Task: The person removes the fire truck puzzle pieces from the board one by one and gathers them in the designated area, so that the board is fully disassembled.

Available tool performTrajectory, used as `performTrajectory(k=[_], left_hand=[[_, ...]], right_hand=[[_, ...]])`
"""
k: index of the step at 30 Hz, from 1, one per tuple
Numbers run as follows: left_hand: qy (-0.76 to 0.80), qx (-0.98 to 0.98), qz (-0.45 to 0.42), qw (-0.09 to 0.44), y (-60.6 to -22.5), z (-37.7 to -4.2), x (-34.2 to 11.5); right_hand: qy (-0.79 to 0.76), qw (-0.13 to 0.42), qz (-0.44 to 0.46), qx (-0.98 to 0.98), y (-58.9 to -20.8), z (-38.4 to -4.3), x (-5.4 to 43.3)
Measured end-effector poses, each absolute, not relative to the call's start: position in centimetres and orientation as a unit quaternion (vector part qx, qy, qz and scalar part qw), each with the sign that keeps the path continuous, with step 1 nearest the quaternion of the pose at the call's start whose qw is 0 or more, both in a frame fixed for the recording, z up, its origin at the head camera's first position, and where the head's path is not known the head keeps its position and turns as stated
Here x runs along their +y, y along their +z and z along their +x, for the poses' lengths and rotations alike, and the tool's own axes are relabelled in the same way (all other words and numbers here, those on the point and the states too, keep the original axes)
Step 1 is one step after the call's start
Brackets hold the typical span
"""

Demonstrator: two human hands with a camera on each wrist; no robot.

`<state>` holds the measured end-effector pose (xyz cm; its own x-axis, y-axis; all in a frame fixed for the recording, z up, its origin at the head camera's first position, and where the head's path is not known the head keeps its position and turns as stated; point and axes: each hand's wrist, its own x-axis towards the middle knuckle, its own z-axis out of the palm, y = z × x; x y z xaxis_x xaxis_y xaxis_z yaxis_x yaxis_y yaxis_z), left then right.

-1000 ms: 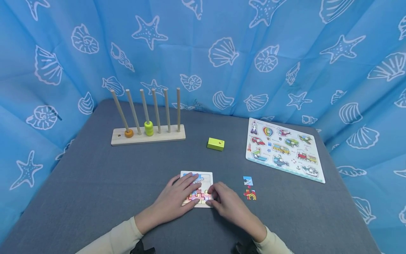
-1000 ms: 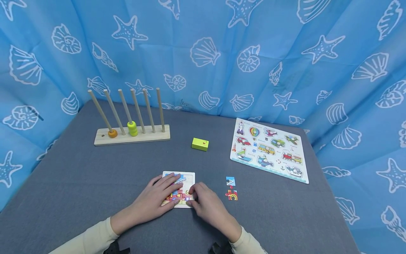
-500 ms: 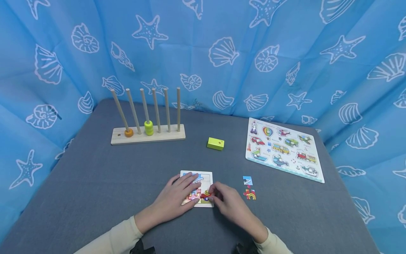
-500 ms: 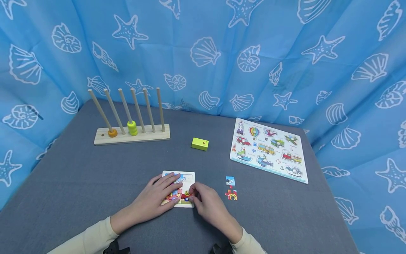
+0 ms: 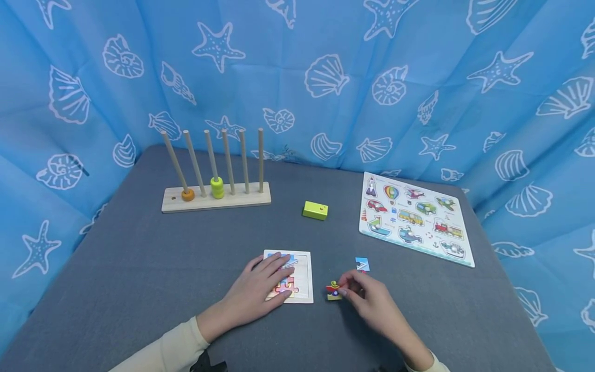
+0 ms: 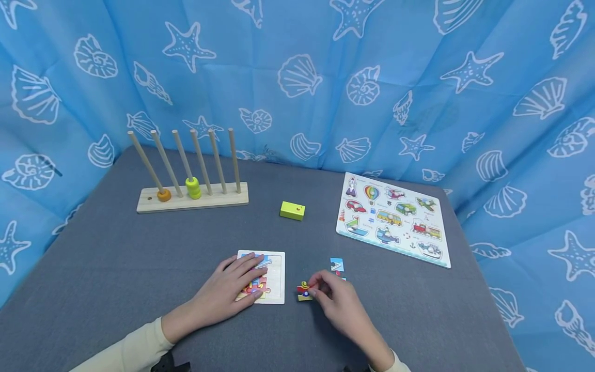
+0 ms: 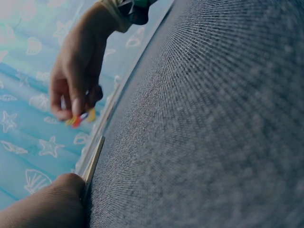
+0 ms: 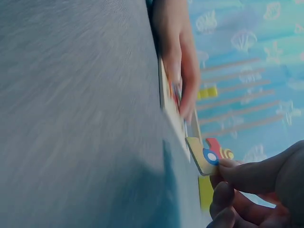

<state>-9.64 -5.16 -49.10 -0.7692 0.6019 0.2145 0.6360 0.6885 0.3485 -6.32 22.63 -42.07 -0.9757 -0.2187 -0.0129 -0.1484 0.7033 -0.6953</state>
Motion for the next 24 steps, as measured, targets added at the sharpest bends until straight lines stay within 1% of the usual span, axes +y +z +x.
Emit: performTrajectory(k=[4,7,10,15,24], left_hand=[[-0.213,-0.914,-0.341,0.046,-49.1,-9.7,-5.2],[-0.212,-0.915,-0.341,0.047,-49.2,-9.7,-5.2],[-0.210,-0.915,-0.340,0.046,-49.3,-9.7,-5.2],[-0.218,-0.914,-0.339,0.042,-49.1,-9.7,-5.3],[-0.216,-0.912,-0.344,0.054,-49.3,-9.7,-5.2]], right_hand=[[-0.377,0.062,-0.033,0.924,-41.9,-5.5,24.9],[-0.379,0.092,0.022,0.921,-41.9,-5.2,26.2],[-0.381,0.124,0.052,0.915,-41.9,-4.9,27.2],[-0.373,0.150,0.060,0.914,-42.0,-4.6,28.1],[-0.345,0.145,0.081,0.924,-42.6,-4.2,28.6]])
